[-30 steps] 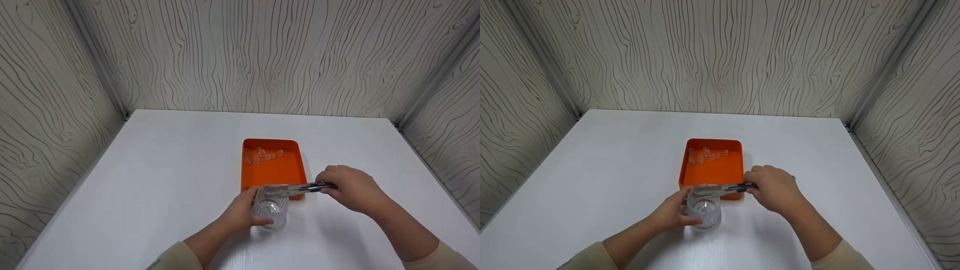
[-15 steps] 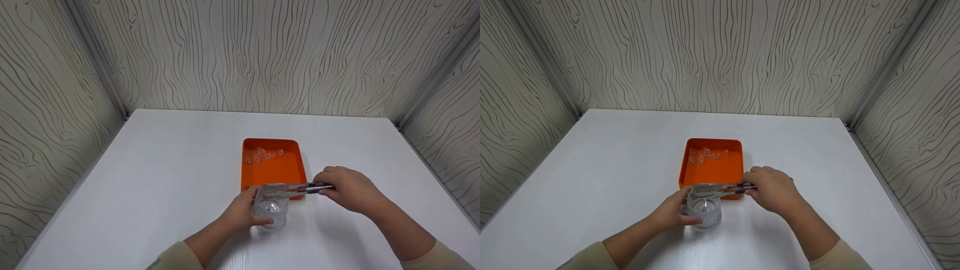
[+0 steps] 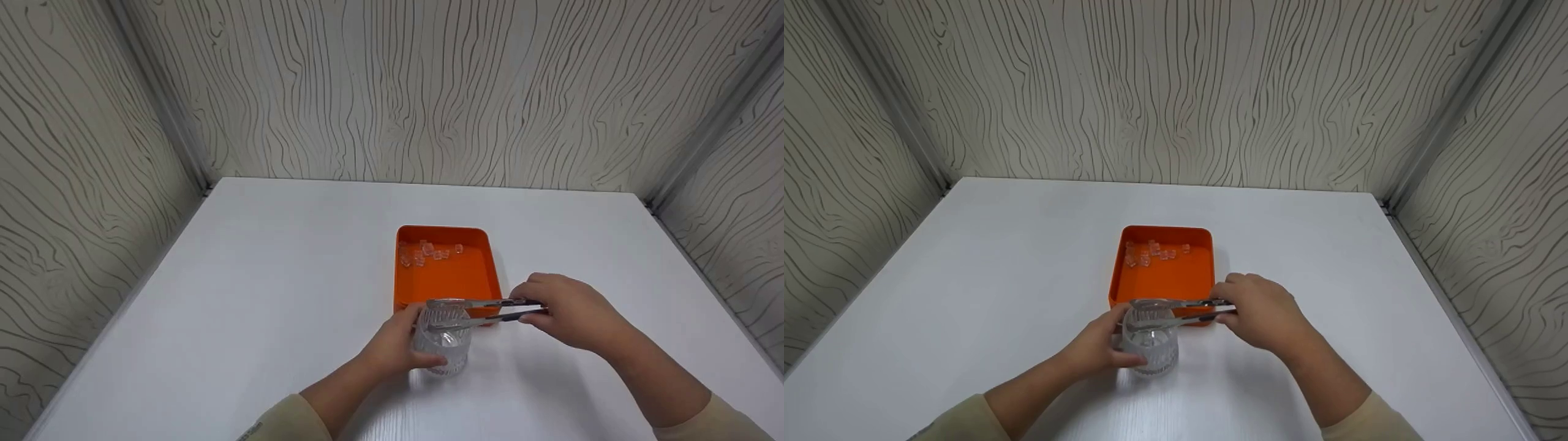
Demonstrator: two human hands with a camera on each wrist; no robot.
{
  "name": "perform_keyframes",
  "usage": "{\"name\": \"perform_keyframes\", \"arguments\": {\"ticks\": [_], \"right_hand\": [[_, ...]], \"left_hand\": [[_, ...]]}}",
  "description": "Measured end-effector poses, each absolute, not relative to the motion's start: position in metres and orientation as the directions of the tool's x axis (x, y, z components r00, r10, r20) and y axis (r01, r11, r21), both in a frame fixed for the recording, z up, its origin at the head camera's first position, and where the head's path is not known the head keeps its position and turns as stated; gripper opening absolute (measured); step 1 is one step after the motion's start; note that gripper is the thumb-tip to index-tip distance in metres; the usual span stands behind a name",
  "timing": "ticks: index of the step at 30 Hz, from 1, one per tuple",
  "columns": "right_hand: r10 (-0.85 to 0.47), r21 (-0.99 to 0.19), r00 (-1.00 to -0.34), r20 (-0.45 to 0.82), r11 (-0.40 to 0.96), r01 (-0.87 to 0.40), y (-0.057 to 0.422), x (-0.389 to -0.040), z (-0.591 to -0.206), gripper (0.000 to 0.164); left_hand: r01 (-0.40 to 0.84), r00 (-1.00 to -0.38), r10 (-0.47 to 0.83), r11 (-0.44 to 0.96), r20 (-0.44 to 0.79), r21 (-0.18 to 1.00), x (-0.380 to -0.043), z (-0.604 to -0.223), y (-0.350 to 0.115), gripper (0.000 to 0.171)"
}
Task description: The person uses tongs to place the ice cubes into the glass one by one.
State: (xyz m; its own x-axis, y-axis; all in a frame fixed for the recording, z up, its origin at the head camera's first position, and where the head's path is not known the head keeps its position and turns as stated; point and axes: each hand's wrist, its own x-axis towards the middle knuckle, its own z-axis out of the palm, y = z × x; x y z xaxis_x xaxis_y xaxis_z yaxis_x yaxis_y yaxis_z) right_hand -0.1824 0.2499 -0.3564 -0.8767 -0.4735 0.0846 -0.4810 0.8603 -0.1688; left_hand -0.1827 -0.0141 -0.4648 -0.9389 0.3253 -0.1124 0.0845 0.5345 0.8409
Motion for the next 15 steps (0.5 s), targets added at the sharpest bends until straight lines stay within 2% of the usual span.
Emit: {"name": "perform_keyframes", "arguments": {"ticks": [11,15], "right_hand": [[-0.468,-0.180,-0.881,0.071,0.862,-0.473,0.2498,-0.1844,-0.3555,0.022],[-0.478,-0.178,-0.874,0.092,0.855,-0.486,0.2514,-0.1858,-0.3546,0.020]], "left_hand": [[0.032,-0.942,0.299,0.536,-0.155,0.844,-0.1832,-0.4633,-0.0122,0.081],[0.047,-0.942,0.304,0.544,-0.145,0.838,-0.1832,-0.4640,-0.0127,0.081]]}}
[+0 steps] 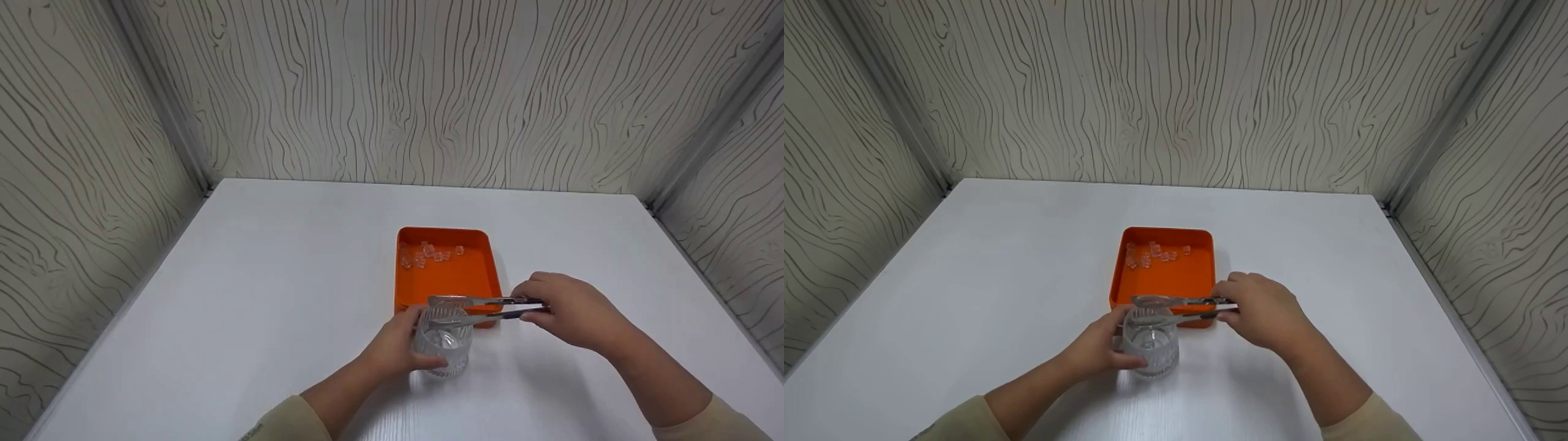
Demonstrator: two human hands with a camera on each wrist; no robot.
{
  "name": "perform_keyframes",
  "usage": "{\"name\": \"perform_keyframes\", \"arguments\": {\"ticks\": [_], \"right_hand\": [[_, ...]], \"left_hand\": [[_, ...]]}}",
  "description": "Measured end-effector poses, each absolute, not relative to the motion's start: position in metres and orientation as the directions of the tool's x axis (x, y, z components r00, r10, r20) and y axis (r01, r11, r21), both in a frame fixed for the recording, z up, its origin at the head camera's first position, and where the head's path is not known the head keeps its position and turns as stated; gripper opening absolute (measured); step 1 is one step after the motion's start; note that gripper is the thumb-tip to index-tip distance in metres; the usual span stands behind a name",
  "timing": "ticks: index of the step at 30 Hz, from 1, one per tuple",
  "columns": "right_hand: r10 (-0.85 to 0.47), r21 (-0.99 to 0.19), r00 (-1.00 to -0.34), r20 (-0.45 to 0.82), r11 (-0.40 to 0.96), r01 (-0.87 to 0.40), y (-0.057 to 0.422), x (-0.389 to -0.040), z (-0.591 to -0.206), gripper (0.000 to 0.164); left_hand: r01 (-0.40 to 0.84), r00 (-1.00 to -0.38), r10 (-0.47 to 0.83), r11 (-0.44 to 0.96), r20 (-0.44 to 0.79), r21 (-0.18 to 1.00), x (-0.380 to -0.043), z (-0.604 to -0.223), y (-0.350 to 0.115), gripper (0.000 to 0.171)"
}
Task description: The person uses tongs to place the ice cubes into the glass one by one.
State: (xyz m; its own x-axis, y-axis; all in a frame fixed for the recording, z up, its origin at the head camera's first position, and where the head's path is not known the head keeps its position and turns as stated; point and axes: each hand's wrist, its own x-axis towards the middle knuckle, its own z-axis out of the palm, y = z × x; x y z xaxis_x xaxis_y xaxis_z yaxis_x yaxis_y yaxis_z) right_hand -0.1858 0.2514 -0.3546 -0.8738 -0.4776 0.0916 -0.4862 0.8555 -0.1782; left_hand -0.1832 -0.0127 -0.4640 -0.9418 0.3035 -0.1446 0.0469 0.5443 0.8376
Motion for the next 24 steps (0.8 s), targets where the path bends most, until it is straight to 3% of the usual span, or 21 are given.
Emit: {"name": "perform_keyframes", "arguments": {"ticks": [6,12,24], "right_hand": [[-0.470,-0.213,-0.875,0.113,0.849,-0.483,0.254,-0.190,-0.353,0.020],[-0.437,-0.231,-0.895,0.092,0.865,-0.446,0.252,-0.199,-0.352,0.019],[-0.276,-0.257,-0.959,0.060,0.924,-0.282,0.254,-0.232,-0.361,0.023]], "left_hand": [[0.119,-0.938,0.335,0.554,-0.090,0.824,-0.184,-0.465,-0.015,0.081],[0.114,-0.939,0.329,0.565,-0.097,0.817,-0.185,-0.466,-0.016,0.081],[0.111,-0.944,0.316,0.583,-0.099,0.805,-0.183,-0.463,-0.014,0.081]]}}
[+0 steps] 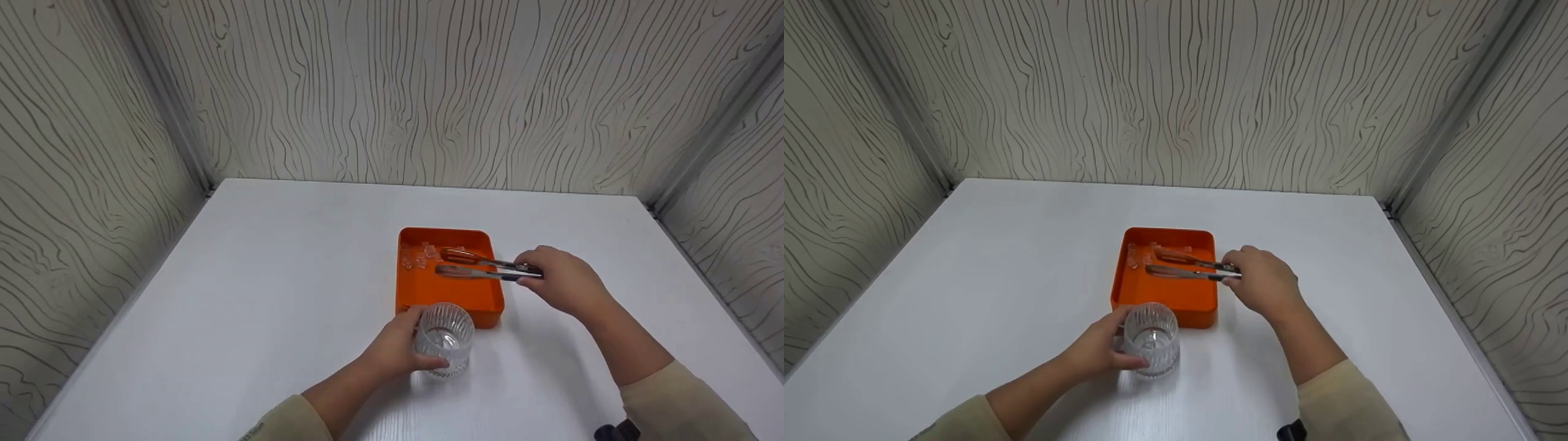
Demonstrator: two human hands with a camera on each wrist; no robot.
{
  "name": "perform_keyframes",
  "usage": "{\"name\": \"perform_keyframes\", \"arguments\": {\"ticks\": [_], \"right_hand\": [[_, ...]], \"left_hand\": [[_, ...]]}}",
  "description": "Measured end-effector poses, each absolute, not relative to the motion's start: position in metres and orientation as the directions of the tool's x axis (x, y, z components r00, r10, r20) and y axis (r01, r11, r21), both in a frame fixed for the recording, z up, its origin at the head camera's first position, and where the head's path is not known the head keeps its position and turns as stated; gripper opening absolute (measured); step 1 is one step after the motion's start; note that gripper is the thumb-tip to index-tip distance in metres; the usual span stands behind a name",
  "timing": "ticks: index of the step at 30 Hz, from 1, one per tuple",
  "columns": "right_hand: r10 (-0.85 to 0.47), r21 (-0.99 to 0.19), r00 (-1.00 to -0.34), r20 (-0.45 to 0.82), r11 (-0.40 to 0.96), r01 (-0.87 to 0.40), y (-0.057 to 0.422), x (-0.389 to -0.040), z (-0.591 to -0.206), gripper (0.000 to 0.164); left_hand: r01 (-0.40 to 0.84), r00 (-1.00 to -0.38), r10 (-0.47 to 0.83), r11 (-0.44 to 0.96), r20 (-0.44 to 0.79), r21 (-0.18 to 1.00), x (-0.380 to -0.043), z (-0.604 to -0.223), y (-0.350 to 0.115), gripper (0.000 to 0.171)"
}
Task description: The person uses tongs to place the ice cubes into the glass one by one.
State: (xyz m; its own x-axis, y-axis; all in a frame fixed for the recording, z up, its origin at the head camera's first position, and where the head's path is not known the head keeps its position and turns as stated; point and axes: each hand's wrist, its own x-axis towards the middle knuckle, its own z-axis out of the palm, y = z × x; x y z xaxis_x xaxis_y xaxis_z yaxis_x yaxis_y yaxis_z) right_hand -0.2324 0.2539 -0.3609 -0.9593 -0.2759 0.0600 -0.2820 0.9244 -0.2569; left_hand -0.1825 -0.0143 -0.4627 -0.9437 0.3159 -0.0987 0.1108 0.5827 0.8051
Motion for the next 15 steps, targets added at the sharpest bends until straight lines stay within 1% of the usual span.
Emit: {"name": "perform_keyframes", "arguments": {"ticks": [3,8,15], "right_hand": [[-0.231,-0.251,-0.971,0.062,0.938,-0.239,0.254,-0.238,-0.362,0.025],[-0.179,-0.238,-0.982,0.064,0.953,-0.189,0.253,-0.244,-0.363,0.023],[-0.123,-0.144,-0.988,0.089,0.980,-0.135,0.246,-0.250,-0.367,0.023]], "left_hand": [[0.096,-0.944,0.312,0.576,-0.109,0.812,-0.182,-0.462,-0.014,0.080],[0.094,-0.942,0.315,0.577,-0.116,0.812,-0.181,-0.461,-0.013,0.078],[0.110,-0.939,0.327,0.577,-0.105,0.809,-0.181,-0.459,-0.016,0.078]]}}
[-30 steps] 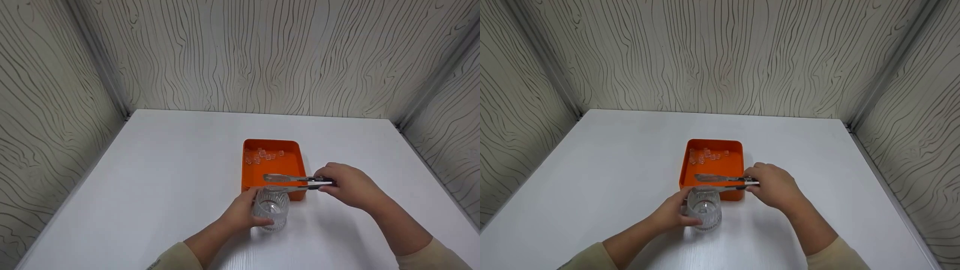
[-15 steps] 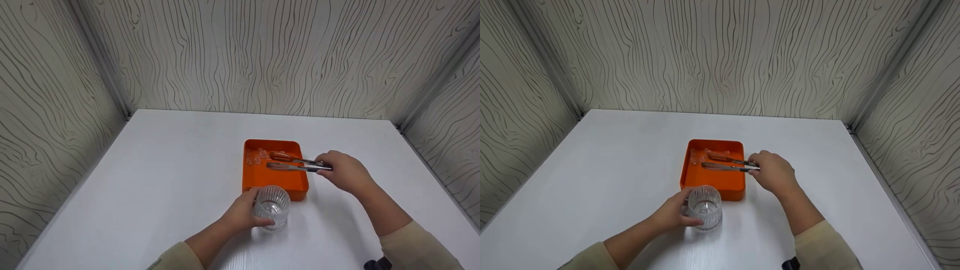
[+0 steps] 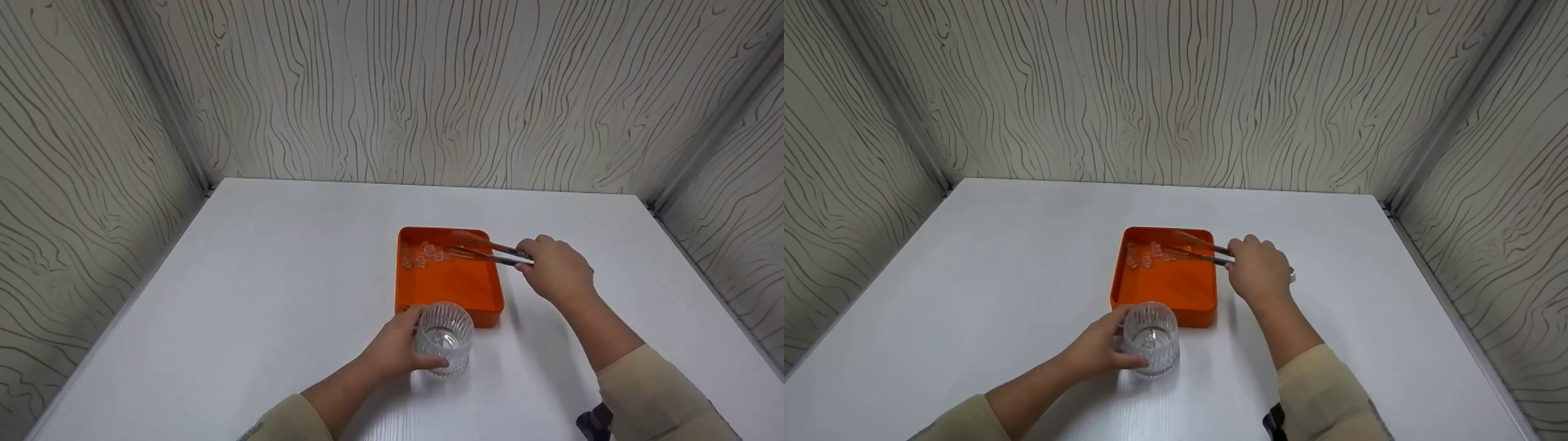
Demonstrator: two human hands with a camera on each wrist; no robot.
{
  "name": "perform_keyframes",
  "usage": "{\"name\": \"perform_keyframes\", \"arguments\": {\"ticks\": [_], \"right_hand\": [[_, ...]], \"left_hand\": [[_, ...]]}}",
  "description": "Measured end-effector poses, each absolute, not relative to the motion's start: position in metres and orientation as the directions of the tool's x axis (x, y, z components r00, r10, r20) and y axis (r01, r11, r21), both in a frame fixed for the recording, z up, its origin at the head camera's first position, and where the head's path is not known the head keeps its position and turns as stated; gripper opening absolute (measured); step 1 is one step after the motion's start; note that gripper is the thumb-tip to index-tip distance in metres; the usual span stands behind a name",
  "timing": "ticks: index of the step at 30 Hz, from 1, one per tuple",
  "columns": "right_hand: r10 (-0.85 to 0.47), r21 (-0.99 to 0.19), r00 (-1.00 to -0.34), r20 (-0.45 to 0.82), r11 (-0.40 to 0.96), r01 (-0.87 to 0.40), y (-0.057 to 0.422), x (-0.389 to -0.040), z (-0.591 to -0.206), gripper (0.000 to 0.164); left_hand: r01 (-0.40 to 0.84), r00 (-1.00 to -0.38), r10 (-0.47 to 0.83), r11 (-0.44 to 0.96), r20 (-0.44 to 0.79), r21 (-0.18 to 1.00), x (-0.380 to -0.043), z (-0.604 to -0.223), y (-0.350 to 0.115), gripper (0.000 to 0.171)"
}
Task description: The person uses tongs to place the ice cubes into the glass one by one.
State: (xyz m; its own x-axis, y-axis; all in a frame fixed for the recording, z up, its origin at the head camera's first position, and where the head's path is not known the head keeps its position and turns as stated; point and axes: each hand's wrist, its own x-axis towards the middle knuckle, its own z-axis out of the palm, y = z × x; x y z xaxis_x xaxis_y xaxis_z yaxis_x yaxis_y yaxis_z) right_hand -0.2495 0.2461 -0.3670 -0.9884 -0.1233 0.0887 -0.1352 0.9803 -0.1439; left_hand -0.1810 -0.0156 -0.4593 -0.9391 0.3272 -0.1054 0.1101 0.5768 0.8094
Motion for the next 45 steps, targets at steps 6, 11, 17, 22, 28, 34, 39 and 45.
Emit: {"name": "perform_keyframes", "arguments": {"ticks": [6,11,17,22,28,34,39,45], "right_hand": [[-0.115,-0.060,-0.985,0.131,0.991,-0.123,0.242,-0.256,-0.374,0.024],[-0.114,-0.005,-0.981,0.158,0.993,-0.117,0.239,-0.260,-0.382,0.023],[-0.113,0.059,-0.978,0.174,0.993,-0.105,0.235,-0.265,-0.390,0.025],[-0.107,0.072,-0.977,0.183,0.993,-0.096,0.235,-0.268,-0.393,0.025],[-0.113,0.064,-0.979,0.172,0.993,-0.104,0.233,-0.271,-0.397,0.023],[-0.093,0.067,-0.987,0.132,0.994,-0.085,0.229,-0.275,-0.397,0.023],[-0.083,0.058,-0.992,0.100,0.995,-0.077,0.226,-0.278,-0.397,0.021],[-0.079,0.038,-0.995,0.059,0.996,-0.077,0.225,-0.280,-0.396,0.018]], "left_hand": [[0.103,-0.940,0.321,0.579,-0.111,0.809,-0.183,-0.460,-0.016,0.079],[0.080,-0.941,0.313,0.576,-0.129,0.813,-0.183,-0.460,-0.015,0.078],[0.081,-0.943,0.306,0.590,-0.130,0.803,-0.183,-0.459,-0.015,0.080],[0.081,-0.943,0.307,0.585,-0.128,0.807,-0.182,-0.459,-0.014,0.080],[0.129,-0.942,0.326,0.577,-0.083,0.806,-0.181,-0.461,-0.016,0.078],[0.118,-0.942,0.323,0.576,-0.093,0.809,-0.182,-0.462,-0.015,0.079],[0.108,-0.943,0.318,0.573,-0.099,0.812,-0.182,-0.463,-0.015,0.079],[0.092,-0.945,0.310,0.571,-0.110,0.816,-0.182,-0.463,-0.016,0.078]]}}
